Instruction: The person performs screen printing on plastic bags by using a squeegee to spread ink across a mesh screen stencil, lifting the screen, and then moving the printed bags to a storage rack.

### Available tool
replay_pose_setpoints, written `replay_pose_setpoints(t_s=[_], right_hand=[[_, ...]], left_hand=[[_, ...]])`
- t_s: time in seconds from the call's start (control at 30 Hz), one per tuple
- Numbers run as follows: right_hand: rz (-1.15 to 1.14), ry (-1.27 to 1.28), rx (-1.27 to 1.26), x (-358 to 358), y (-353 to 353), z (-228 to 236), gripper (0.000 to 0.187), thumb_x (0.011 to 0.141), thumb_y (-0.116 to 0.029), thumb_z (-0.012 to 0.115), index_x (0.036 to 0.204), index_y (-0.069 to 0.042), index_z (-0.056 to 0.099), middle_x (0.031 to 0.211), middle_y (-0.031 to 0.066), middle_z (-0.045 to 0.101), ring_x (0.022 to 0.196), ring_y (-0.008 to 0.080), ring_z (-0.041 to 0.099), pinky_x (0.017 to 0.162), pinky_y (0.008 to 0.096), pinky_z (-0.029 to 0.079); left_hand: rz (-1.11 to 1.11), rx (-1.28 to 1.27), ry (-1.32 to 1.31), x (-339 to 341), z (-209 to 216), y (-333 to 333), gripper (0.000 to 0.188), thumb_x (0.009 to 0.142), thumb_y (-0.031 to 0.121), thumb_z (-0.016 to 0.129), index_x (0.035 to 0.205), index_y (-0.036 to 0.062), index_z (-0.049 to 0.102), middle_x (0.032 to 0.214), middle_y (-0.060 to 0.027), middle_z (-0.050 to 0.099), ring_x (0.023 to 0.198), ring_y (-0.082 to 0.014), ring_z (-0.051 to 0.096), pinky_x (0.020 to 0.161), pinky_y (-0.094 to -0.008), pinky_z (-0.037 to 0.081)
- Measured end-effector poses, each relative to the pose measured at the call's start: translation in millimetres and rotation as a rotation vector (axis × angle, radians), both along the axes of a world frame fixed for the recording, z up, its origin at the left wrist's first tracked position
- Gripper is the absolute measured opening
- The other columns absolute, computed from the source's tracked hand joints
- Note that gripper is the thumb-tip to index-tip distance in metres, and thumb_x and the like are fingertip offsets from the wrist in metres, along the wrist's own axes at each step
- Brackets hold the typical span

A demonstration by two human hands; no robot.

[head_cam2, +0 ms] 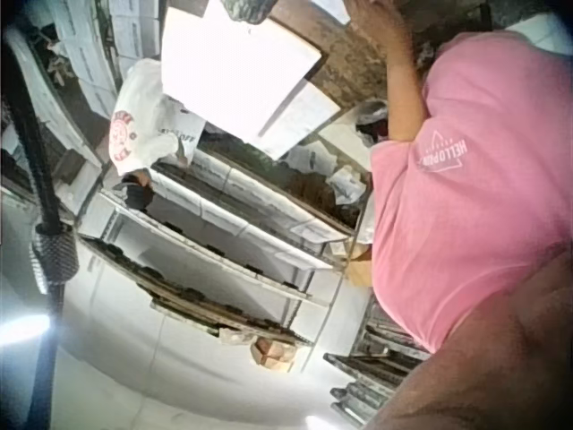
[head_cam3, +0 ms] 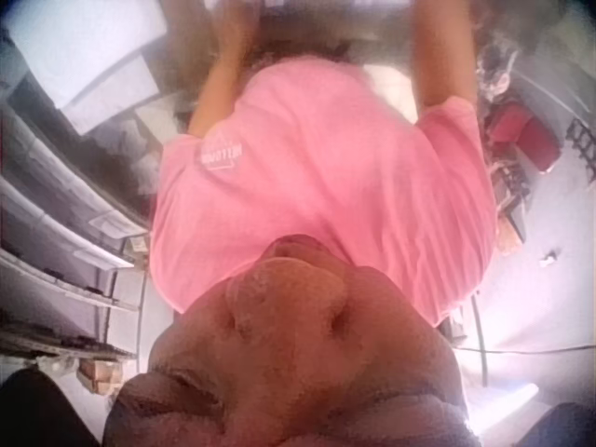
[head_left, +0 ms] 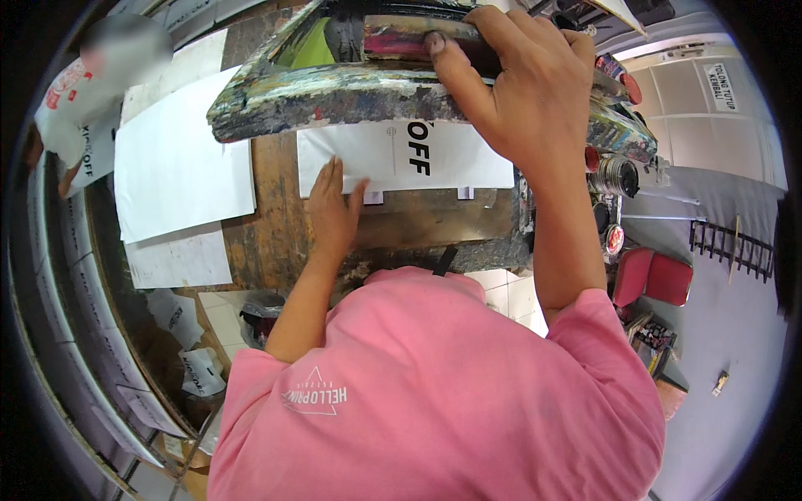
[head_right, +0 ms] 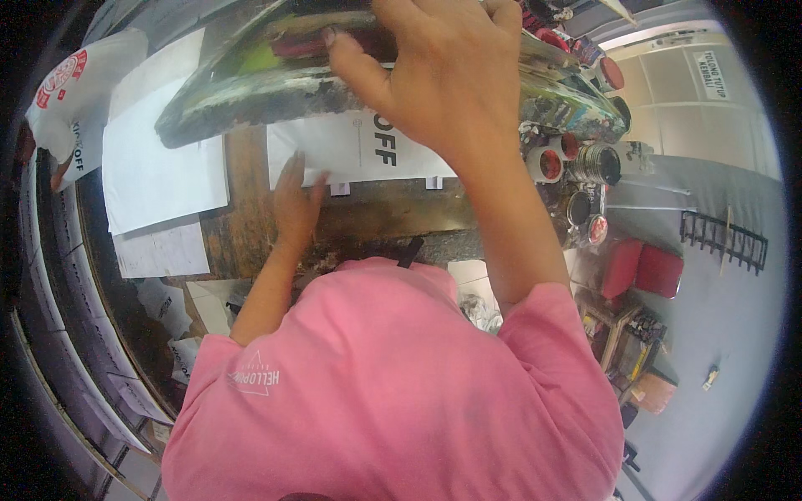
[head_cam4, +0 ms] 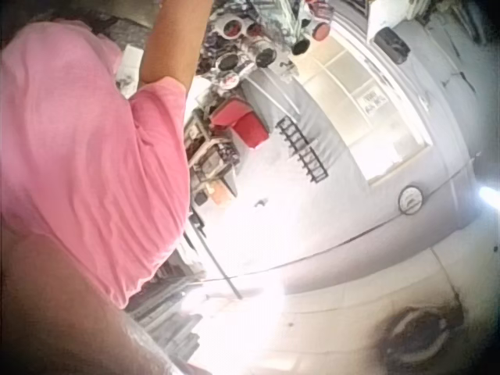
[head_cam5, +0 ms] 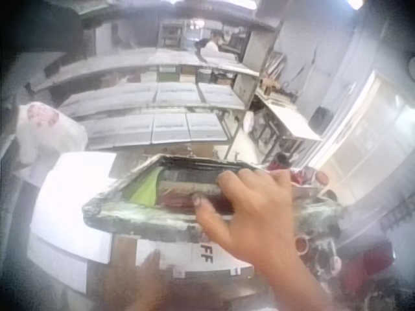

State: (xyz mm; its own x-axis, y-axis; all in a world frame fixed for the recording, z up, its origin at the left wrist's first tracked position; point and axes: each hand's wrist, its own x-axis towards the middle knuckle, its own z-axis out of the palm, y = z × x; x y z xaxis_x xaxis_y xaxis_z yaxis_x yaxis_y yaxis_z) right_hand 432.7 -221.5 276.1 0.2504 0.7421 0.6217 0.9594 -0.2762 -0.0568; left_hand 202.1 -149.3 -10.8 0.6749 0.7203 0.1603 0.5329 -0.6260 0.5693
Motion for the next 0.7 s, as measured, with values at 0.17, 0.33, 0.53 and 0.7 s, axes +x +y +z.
replay_pose_setpoints(t_s=[0.17, 0.33, 0.53, 0.7], right_hand=[[0.005, -0.102, -0.028, 5, 3, 1, 0.034, 0.095, -0.042, 0.071, 0.1, -0.009, 0.074, 0.086, 0.0073, 0.07, 0.085, 0.0286, 0.067, 0.083, 0.0448, 0.039], [-0.027, -0.067, -0.052, 2, 1, 1, 0.035, 0.097, -0.042, 0.069, 0.098, -0.007, 0.073, 0.085, 0.0095, 0.069, 0.085, 0.0307, 0.067, 0.082, 0.0449, 0.039], [-0.019, 0.001, 0.03, 3, 4, 4, 0.04, 0.094, -0.046, 0.068, 0.097, -0.007, 0.074, 0.084, 0.011, 0.071, 0.086, 0.0321, 0.067, 0.088, 0.0472, 0.04], [-0.058, 0.014, -0.065, 0, 3, 3, 0.039, 0.096, -0.046, 0.068, 0.102, -0.007, 0.075, 0.091, 0.0107, 0.072, 0.093, 0.0301, 0.067, 0.091, 0.0466, 0.04]], left_hand=[[0.12, -0.136, -0.468, 47, 39, 38, 0.034, 0.101, 0.017, 0.074, 0.128, -0.0037, 0.073, 0.125, -0.022, 0.074, 0.099, -0.0292, 0.076, 0.082, -0.0372, 0.06], [0.294, -0.159, -0.627, 21, 42, 37, 0.032, 0.1, 0.003, 0.068, 0.131, -0.0018, 0.073, 0.101, -0.0117, 0.079, 0.08, -0.0161, 0.073, 0.074, -0.0308, 0.059], [0.504, -0.486, -0.764, -83, 21, 74, 0.048, 0.097, -0.002, 0.063, 0.145, -0.0002, 0.065, 0.089, -0.006, 0.074, 0.072, -0.0069, 0.062, 0.064, -0.023, 0.049], [0.644, -0.319, -0.577, -182, -2, 139, 0.06, 0.088, -0.001, 0.064, 0.148, -0.001, 0.061, 0.076, -0.0037, 0.069, 0.061, -0.0069, 0.052, 0.057, -0.025, 0.044]])
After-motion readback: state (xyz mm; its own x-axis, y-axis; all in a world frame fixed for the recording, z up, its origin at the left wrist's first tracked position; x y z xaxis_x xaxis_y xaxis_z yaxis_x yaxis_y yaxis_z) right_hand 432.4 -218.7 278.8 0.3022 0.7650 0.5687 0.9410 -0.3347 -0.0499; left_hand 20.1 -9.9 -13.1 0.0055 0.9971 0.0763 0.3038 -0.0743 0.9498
